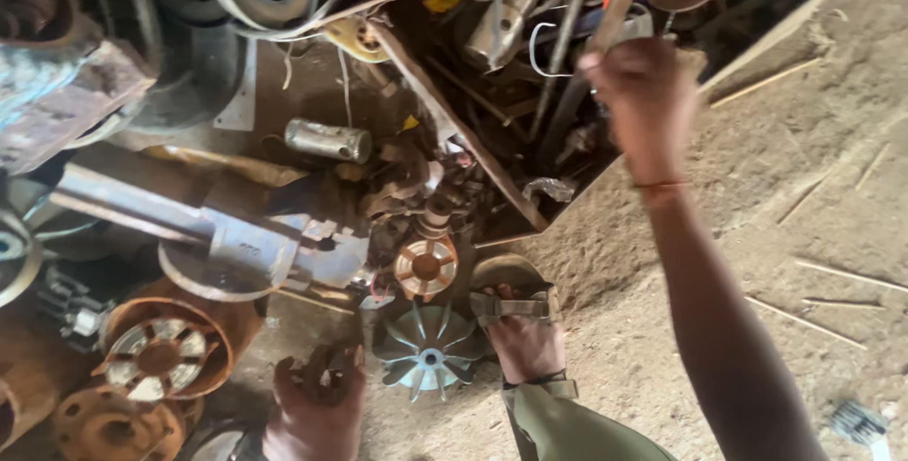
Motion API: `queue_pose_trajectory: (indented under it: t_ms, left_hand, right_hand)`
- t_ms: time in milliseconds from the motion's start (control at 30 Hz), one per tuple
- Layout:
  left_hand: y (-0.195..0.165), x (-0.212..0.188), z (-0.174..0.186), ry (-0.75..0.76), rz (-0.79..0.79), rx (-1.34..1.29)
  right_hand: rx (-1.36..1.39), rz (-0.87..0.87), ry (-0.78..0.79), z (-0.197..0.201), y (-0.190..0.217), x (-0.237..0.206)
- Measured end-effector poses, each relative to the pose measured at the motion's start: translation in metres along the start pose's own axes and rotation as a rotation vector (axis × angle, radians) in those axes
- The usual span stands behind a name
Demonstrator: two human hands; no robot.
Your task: The person sits on a chair with a small rusty metal pump part on their lap and repeatedly taps and presses around it using a wooden stick, steadying the casting with the other hand. They reposition the part and continue tapping, then pick up a flat file and work on the metal piece.
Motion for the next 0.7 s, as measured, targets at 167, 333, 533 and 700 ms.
queue_pose_trajectory:
  t_ms: [167, 333, 533, 700]
  left_hand:
    - [-0.005, 0.008, -0.008, 0.045, -0.003, -0.115]
    - [-0.005, 0.008, -0.015, 0.115, -0.008, -0.199]
    - [-0.005, 0.010, -0.018, 0.125, -0.006, -0.156]
    - [-0.005, 0.006, -0.020, 0.013, -0.081, -0.116]
  right_hand:
    - [-0.229, 0.275, 0.019, -0.028, -0.018, 0.005]
    - [0.370, -0.321, 0.060, -0.013, -0.045, 0.008]
    - [0.957, -0.442, 0.129, 0.015, -0.011, 0.010]
    - [1.394, -0.244, 0.240, 0.049, 0.034, 0.007]
Point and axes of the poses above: each hand's wrist, its own x-axis towards the middle knuckle, its own z-axis out of the back of the hand, y = z × x, the point moved 3 cm from there along x, towards the middle knuckle, and after that the axes turned 2 degrees about y, right-handed, at the moved point
